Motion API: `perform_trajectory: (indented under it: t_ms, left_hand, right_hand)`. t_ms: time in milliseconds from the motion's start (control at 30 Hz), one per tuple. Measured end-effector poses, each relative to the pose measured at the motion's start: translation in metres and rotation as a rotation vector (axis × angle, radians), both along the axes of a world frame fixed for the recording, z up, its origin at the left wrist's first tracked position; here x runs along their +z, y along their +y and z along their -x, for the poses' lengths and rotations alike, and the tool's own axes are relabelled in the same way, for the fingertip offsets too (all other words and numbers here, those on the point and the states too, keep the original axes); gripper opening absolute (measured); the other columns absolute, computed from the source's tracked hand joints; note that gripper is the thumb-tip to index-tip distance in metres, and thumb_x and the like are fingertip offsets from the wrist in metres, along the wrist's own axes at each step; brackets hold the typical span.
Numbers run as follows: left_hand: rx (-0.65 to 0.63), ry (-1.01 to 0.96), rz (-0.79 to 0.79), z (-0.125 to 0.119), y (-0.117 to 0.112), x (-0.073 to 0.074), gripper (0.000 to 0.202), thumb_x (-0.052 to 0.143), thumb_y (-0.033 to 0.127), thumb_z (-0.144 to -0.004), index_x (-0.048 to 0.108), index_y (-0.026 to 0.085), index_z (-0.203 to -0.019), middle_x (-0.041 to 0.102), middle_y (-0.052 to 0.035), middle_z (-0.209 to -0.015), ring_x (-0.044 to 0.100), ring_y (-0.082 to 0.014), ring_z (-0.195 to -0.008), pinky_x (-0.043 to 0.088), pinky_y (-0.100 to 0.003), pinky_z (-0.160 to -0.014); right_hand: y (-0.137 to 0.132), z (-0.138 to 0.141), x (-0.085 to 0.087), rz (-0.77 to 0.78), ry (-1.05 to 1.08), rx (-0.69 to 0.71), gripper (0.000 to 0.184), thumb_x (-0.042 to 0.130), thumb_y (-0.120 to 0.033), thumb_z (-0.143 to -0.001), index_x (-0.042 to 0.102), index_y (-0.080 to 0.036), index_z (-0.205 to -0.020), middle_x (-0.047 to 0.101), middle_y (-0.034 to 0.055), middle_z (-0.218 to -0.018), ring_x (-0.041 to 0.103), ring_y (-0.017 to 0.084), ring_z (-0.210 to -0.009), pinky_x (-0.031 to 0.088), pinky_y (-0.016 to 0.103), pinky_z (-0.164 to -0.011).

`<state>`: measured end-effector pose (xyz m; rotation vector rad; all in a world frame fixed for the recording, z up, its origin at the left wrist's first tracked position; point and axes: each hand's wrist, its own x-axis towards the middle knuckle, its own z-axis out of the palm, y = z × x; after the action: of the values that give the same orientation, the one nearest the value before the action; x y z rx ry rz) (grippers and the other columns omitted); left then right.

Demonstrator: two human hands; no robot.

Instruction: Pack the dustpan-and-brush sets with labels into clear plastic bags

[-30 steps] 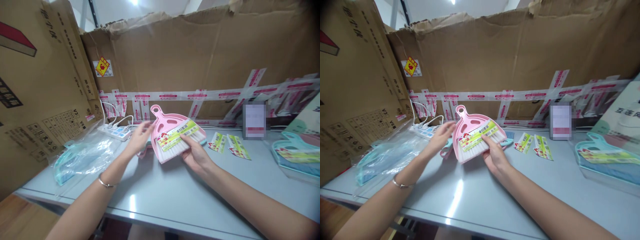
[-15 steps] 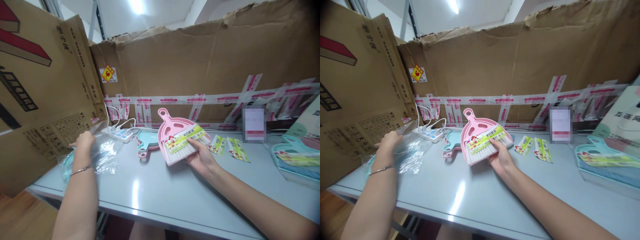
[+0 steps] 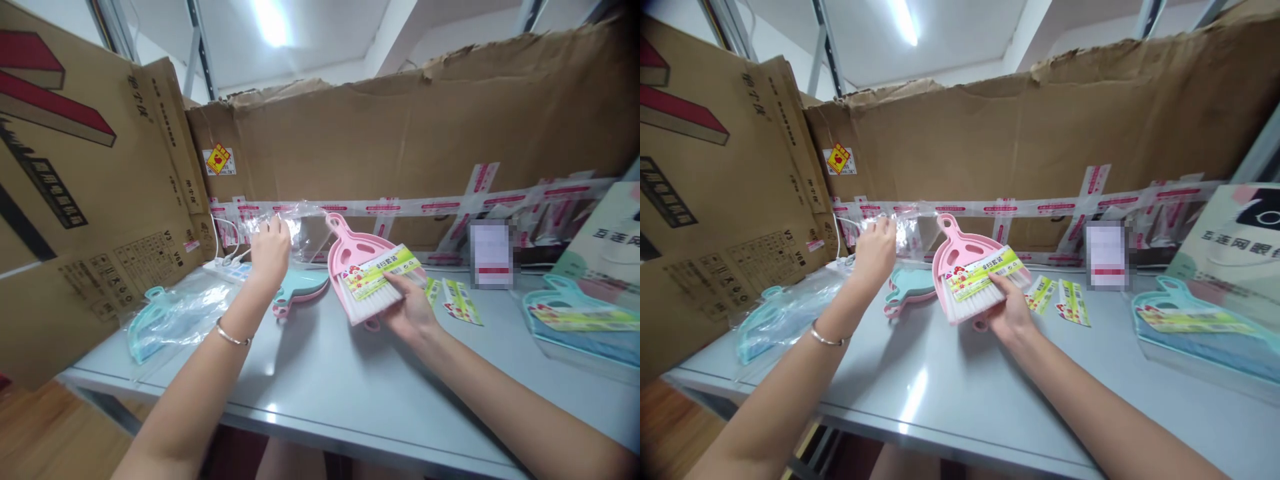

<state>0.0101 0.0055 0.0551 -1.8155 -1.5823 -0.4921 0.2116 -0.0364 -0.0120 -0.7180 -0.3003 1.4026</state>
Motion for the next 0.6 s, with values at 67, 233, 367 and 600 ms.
perform_trajectory:
  t_ms: [67, 233, 367, 600]
  left_hand:
    - [0.019, 0.041, 0.142, -0.008, 0.003, -0.005, 0.036, 0.034, -0.006, -0.080, 0.058, 0.005, -0.105, 0.058, -0.0191, -0.107, 0.054, -0.0293, -0.101, 0.047, -0.037, -0.077]
    - [-0.003, 0.065, 0.341, -0.019, 0.001, -0.026, 0.034, 0.036, -0.008, -0.081, 0.057, 0.005, -0.105, 0.056, -0.0185, -0.105, 0.056, -0.0276, -0.102, 0.050, -0.034, -0.075]
    - [-0.023, 0.067, 0.405, -0.021, -0.005, -0.032, 0.032, 0.041, -0.008, -0.080, 0.057, 0.006, -0.103, 0.056, -0.0174, -0.103, 0.058, -0.0259, -0.098, 0.051, -0.032, -0.073]
    - [-0.123, 0.101, 0.432, -0.018, -0.013, -0.028, 0.027, 0.049, -0.004, -0.080, 0.056, 0.009, -0.103, 0.057, -0.0156, -0.104, 0.057, -0.0250, -0.099, 0.051, -0.033, -0.076]
  right_hand:
    - [-0.001, -0.005, 0.004, -0.004, 0.002, -0.025, 0.025, 0.052, -0.008, -0.074, 0.065, -0.017, -0.094, 0.073, 0.0026, -0.079, 0.068, 0.018, -0.072, 0.058, 0.033, -0.069]
    - [-0.009, -0.022, 0.010, -0.066, 0.001, -0.063, 0.033, 0.051, -0.006, -0.072, 0.064, -0.017, -0.100, 0.073, 0.0023, -0.079, 0.069, 0.019, -0.073, 0.058, 0.036, -0.077]
    - [-0.016, -0.035, 0.006, 0.017, -0.115, 0.038, 0.033, 0.052, -0.007, -0.069, 0.065, -0.016, -0.099, 0.073, 0.0048, -0.079, 0.070, 0.022, -0.070, 0.058, 0.039, -0.075]
    - [-0.015, -0.029, -0.014, 0.139, -0.338, 0.281, 0.024, 0.056, -0.005, -0.075, 0.065, -0.012, -0.096, 0.073, 0.0099, -0.089, 0.070, 0.021, -0.076, 0.058, 0.033, -0.074]
